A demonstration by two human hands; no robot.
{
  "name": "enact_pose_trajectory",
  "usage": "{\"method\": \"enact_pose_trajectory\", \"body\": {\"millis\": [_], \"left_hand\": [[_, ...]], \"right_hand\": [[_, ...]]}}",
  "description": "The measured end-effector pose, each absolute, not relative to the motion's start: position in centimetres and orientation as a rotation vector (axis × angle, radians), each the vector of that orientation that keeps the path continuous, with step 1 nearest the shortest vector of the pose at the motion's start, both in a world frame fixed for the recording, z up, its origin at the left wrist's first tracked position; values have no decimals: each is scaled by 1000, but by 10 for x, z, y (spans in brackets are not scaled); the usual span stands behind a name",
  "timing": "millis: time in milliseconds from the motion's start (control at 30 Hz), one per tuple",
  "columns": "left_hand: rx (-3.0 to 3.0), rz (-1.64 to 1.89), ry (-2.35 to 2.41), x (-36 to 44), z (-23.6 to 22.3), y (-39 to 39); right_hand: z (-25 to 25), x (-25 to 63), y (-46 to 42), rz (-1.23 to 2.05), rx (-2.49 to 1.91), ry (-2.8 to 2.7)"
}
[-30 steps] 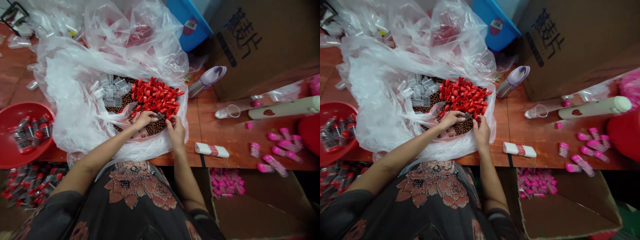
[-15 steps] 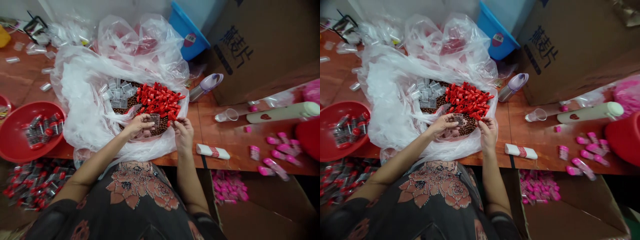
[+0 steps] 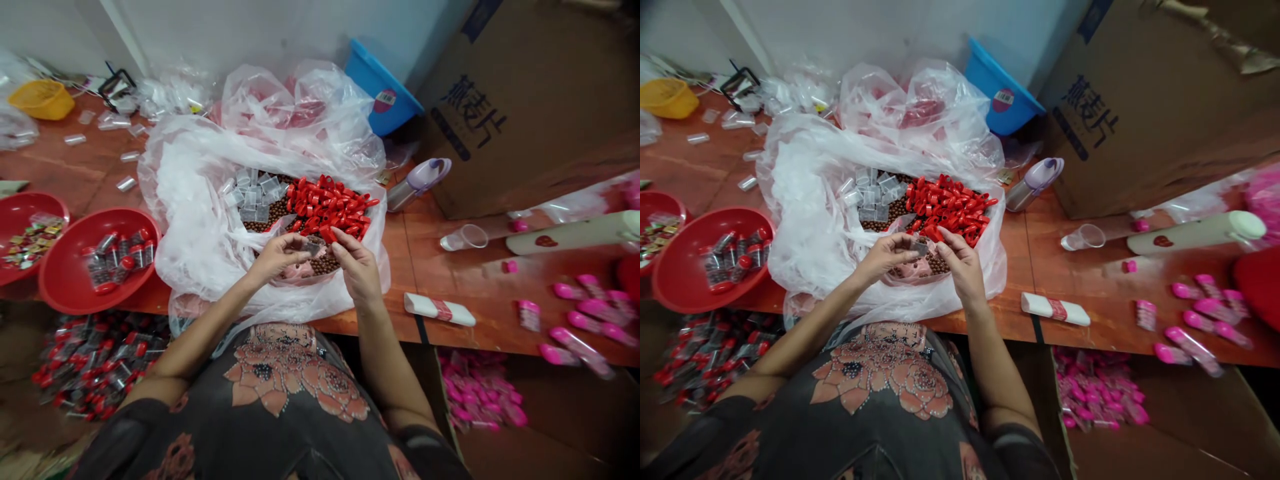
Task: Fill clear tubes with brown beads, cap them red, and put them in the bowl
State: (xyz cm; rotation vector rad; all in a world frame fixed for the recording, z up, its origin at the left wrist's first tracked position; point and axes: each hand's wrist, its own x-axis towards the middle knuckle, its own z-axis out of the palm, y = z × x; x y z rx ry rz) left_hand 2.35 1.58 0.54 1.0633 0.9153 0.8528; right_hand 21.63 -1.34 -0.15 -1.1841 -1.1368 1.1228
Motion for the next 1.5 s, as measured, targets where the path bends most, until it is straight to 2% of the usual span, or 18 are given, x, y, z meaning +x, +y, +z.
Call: {"method": "enact_pose_trajectory", "body": {"millis": [200,667,900,1033,1167,1500], "left_hand": [[1068,839,923,20,9,9],[1193,863,997,14,13,2],[1288,897,1016,12,16,0],[1044,889,983,18,17,-4],[700,734,936,30,11,-9],[567,850,935,48,12,-14]], "right_hand": [[15,214,-17,733,-1233,-1652],[8,214,-16,588,-1206,-1896],[-10,212,-14,376,-1229,-2074],[-16,206,-17,370,-1258,-2073],[-20,198,-22,392,-1190,-2109],[-10,198,-21,623,-1136,-2103]]}}
